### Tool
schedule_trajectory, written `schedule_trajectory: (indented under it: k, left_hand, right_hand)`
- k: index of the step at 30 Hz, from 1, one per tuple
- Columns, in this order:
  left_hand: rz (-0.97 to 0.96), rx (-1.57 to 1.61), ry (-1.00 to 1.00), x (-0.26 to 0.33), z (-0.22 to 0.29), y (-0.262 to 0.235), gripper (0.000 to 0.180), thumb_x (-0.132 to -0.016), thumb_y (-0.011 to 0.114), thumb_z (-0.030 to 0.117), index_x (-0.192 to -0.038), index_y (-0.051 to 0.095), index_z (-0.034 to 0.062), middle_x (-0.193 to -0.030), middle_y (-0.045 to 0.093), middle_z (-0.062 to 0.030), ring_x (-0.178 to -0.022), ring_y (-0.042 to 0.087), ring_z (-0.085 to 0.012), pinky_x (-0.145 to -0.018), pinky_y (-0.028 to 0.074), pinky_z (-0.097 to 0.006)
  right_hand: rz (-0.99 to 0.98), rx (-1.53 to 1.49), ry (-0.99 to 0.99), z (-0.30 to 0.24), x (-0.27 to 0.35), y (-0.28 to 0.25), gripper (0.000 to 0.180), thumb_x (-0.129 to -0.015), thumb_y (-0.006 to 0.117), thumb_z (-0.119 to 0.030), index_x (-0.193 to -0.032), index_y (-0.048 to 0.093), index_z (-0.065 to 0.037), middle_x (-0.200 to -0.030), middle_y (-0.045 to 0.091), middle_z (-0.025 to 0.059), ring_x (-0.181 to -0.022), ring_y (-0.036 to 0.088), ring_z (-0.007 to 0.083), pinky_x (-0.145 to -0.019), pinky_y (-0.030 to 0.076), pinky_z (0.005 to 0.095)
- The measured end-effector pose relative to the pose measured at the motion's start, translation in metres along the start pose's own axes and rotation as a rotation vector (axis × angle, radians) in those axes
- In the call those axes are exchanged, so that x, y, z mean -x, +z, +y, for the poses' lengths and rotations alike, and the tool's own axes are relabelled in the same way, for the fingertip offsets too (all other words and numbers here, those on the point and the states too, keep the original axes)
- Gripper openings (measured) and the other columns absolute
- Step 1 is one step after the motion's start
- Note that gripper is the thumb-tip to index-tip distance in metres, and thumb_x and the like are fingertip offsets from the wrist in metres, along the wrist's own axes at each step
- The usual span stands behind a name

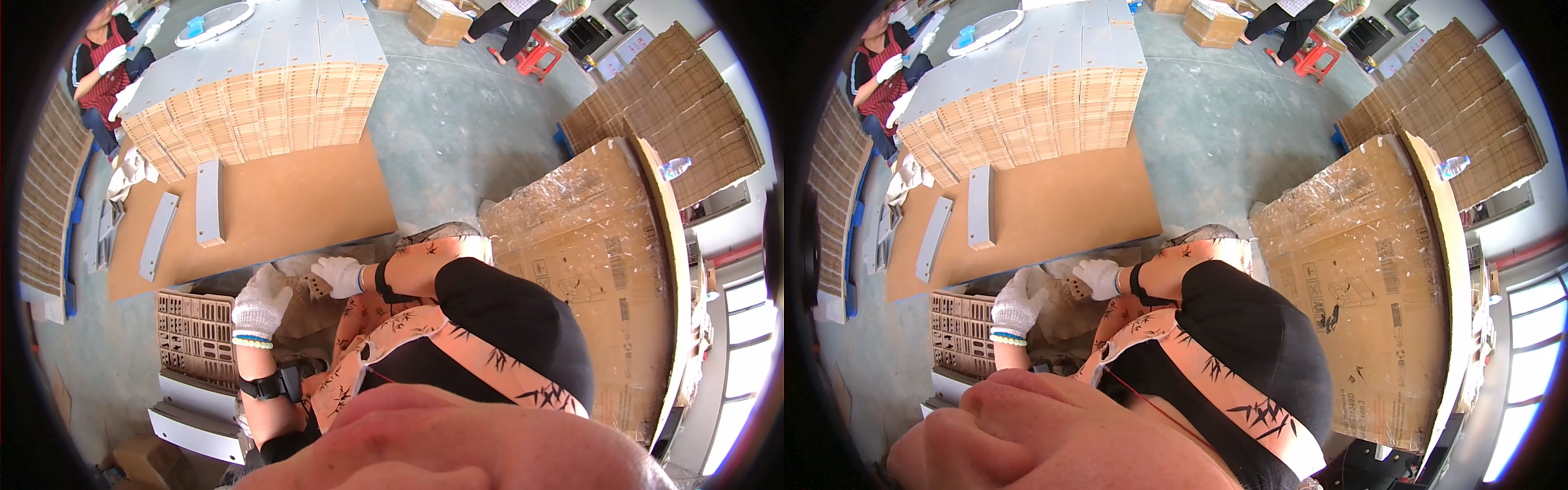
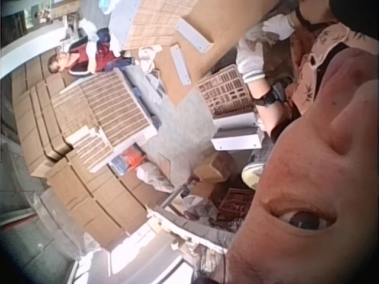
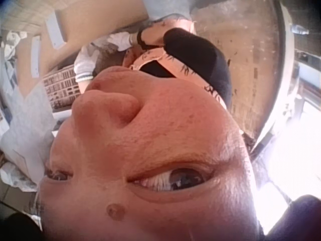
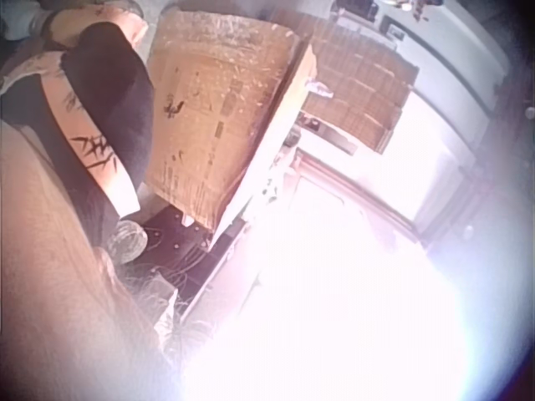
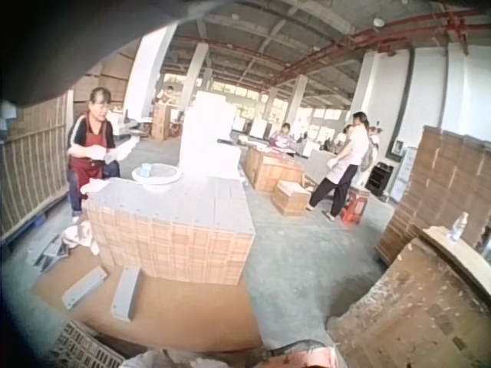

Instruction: The recorder is inspecting and organizing wooden furniture panels and small wooden joint blocks on a factory floor.

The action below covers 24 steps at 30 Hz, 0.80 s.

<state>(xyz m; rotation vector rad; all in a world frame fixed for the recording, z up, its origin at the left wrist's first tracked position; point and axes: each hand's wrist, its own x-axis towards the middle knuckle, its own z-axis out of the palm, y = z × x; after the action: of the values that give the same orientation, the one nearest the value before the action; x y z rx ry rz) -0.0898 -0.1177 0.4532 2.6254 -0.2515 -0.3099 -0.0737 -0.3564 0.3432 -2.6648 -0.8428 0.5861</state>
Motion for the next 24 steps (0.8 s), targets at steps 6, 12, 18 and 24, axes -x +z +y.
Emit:
schedule_trajectory:
  k: [6,12,18,24]
  left_hand:
    - [-0.017,0.022,0.009,-0.001,0.012,-0.007,0.054,-0.083,0.069,0.036,-0.13,0.055,0.0131,-0.114,0.065,-0.0257,-0.103,0.063,-0.0448,-0.089,0.051,-0.053]
    - [0.075,0.022,0.002,0.005,-0.006,0.001,0.045,-0.083,0.068,0.035,-0.12,0.056,0.0109,-0.111,0.066,-0.0239,-0.101,0.063,-0.0447,-0.087,0.051,-0.053]
    - [0.047,0.043,0.046,0.003,-0.001,-0.007,0.046,-0.083,0.068,0.036,-0.119,0.056,0.0094,-0.112,0.066,-0.0245,-0.103,0.063,-0.0444,-0.088,0.051,-0.053]
    - [0.03,-0.017,0.003,0.002,0.011,-0.017,0.053,-0.083,0.068,0.036,-0.128,0.055,0.0099,-0.116,0.066,-0.0236,-0.108,0.062,-0.0427,-0.092,0.05,-0.051]
  right_hand:
    - [-0.065,-0.013,0.027,-0.006,-0.007,-0.006,0.051,-0.072,0.069,-0.014,-0.118,0.053,-0.002,-0.111,0.058,0.0238,-0.101,0.063,0.0405,-0.082,0.054,0.0486]
    - [-0.104,-0.031,0.015,0.0,-0.003,0.005,0.045,-0.072,0.068,-0.011,-0.114,0.053,-0.001,-0.113,0.057,0.0241,-0.102,0.063,0.0408,-0.083,0.054,0.0484]
    - [-0.026,-0.034,-0.004,0.0,0.0,0.001,0.044,-0.073,0.068,-0.011,-0.114,0.053,-0.003,-0.115,0.056,0.0226,-0.105,0.062,0.0408,-0.086,0.052,0.0491]
    - [-0.041,-0.045,0.066,-0.002,0.011,-0.013,0.048,-0.073,0.069,-0.011,-0.117,0.053,-0.004,-0.116,0.056,0.0221,-0.109,0.06,0.0401,-0.089,0.052,0.0483]
